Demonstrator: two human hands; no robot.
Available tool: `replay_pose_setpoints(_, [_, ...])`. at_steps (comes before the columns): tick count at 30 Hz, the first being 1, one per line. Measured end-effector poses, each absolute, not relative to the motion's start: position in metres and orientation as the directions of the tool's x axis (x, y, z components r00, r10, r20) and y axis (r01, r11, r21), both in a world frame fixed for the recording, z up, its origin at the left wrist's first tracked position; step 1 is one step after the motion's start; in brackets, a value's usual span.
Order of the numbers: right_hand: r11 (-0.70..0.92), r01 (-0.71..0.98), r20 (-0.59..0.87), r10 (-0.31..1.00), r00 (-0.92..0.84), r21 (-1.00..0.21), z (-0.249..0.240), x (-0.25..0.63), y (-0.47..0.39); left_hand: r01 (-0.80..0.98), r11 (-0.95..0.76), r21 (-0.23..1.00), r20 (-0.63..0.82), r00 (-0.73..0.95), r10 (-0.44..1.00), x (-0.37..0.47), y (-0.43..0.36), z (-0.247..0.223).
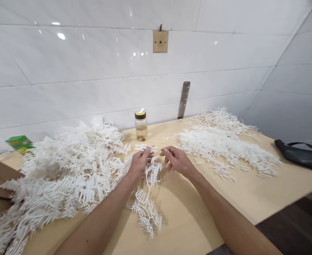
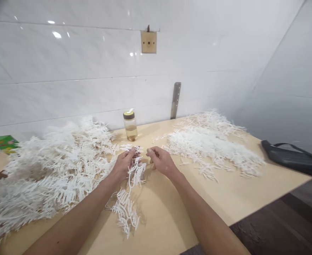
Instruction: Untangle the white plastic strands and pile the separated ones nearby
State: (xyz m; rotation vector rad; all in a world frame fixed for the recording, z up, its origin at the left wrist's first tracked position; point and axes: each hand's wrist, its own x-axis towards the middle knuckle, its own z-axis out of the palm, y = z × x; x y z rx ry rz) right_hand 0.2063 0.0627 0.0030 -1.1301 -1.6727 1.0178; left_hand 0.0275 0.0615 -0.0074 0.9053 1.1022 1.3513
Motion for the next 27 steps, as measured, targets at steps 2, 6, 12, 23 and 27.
replay_pose_setpoints(2, [0.237, 0.225, 0.142, 0.917, -0.372, -0.945, 0.004, 0.195, 0.054, -0.197, 0.032, 0.980, -0.055, -0.112, 0.992, 0.028, 0.059, -0.008])
replay_pose_setpoints(6, [0.287, 0.253, 0.161, 0.892, -0.423, -0.924, 0.000, 0.180, 0.048, -0.166, -0.020, 0.986, 0.014, -0.039, 0.999, 0.030, 0.053, -0.005])
replay_pose_setpoints(12, [0.425, 0.366, 0.334, 0.898, -0.287, -0.828, -0.009, 0.178, 0.059, -0.108, -0.044, 0.993, 0.054, 0.092, 0.994, 0.034, 0.051, -0.005])
replay_pose_setpoints(23, [0.160, 0.095, 0.085, 0.840, -0.535, -0.982, 0.010, 0.185, 0.046, -0.217, 0.011, 0.976, -0.031, -0.088, 0.996, 0.036, 0.049, 0.002])
replay_pose_setpoints(27, [0.201, 0.079, 0.119, 0.806, -0.580, -0.976, 0.002, 0.177, 0.042, -0.175, -0.019, 0.984, -0.009, -0.158, 0.987, 0.036, 0.048, 0.001])
